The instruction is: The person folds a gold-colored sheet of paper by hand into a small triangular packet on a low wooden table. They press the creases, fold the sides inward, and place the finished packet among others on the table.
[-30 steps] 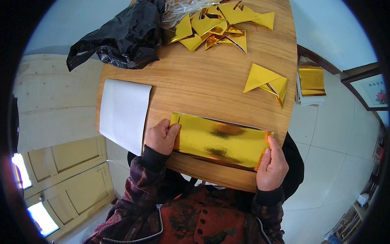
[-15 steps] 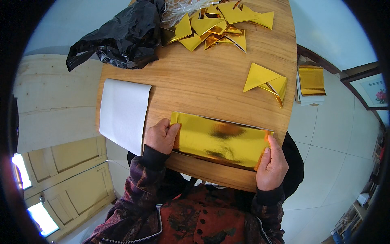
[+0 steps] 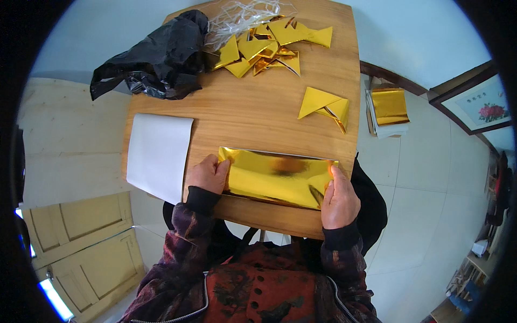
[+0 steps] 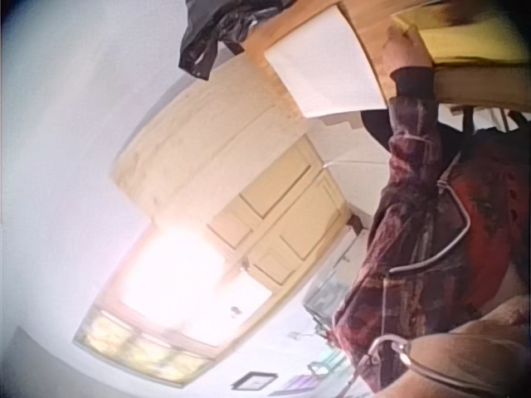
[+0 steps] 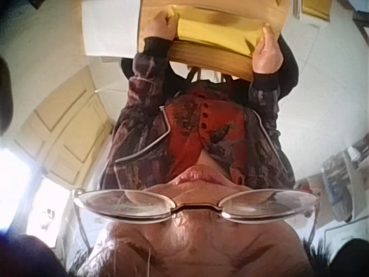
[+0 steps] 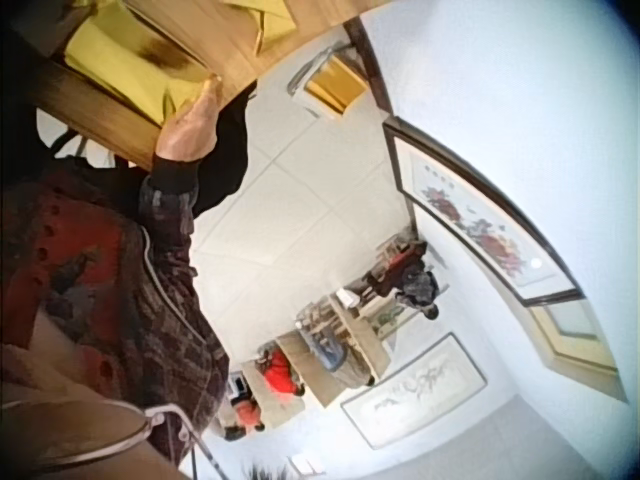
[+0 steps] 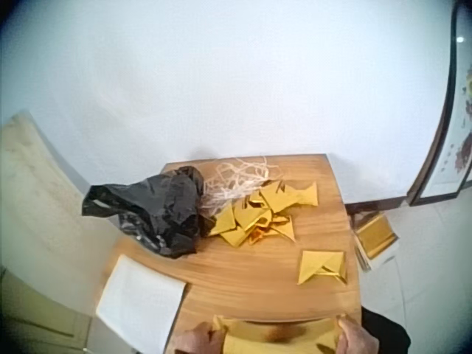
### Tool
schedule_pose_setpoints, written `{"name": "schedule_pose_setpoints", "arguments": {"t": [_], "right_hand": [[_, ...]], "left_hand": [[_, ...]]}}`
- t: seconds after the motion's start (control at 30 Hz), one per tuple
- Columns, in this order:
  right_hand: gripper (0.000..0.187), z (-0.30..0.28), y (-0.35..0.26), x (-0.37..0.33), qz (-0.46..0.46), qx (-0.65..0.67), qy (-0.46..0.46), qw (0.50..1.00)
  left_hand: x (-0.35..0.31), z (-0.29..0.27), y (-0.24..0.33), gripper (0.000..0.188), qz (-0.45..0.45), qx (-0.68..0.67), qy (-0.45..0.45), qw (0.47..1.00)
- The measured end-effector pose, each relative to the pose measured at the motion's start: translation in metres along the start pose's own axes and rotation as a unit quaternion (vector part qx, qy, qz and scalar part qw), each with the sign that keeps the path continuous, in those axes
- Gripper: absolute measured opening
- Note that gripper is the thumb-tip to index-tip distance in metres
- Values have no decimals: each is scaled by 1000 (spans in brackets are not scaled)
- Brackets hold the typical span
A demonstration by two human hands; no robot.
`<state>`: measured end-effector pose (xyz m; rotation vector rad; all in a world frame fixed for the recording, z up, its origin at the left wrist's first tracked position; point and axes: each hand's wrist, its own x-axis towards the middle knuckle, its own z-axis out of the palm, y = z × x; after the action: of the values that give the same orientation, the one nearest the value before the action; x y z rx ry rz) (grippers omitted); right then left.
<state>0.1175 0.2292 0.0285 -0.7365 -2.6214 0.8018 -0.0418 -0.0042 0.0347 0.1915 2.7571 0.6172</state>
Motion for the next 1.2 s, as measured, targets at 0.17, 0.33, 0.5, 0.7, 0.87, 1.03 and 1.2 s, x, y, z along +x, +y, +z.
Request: {"name": "schedule_pose_setpoints", "arguments": {"t": [0.17,0.33,0.5,0.7,0.87,1.03,1.2], "right_hand": [[29,1,2,-1,-14,-33,-4,999],[31,3,6,-2,-27,-43,2,999],[31,5,9,-2,-29,-33,17,999],[30,6,10,-1,-28,-20,19,999],[29,5,9,-1,-13,-22,6,1000],[31,6,9,-1,-31,-23,11,999],[29,9,6,-3,-19,-100,9,995]], "left_hand": [[1,3,-2,36,17,-5,24,1000],[2,5,-5,34,13,-3,15,1000],[2,9,-8,37,34,-8,46,998],[3,10,-9,37,27,-13,41,999],[2,6,-5,37,24,-17,33,999],[2,4,-1,35,9,11,25,1000],[4,5,-2,35,11,37,28,999]]}}
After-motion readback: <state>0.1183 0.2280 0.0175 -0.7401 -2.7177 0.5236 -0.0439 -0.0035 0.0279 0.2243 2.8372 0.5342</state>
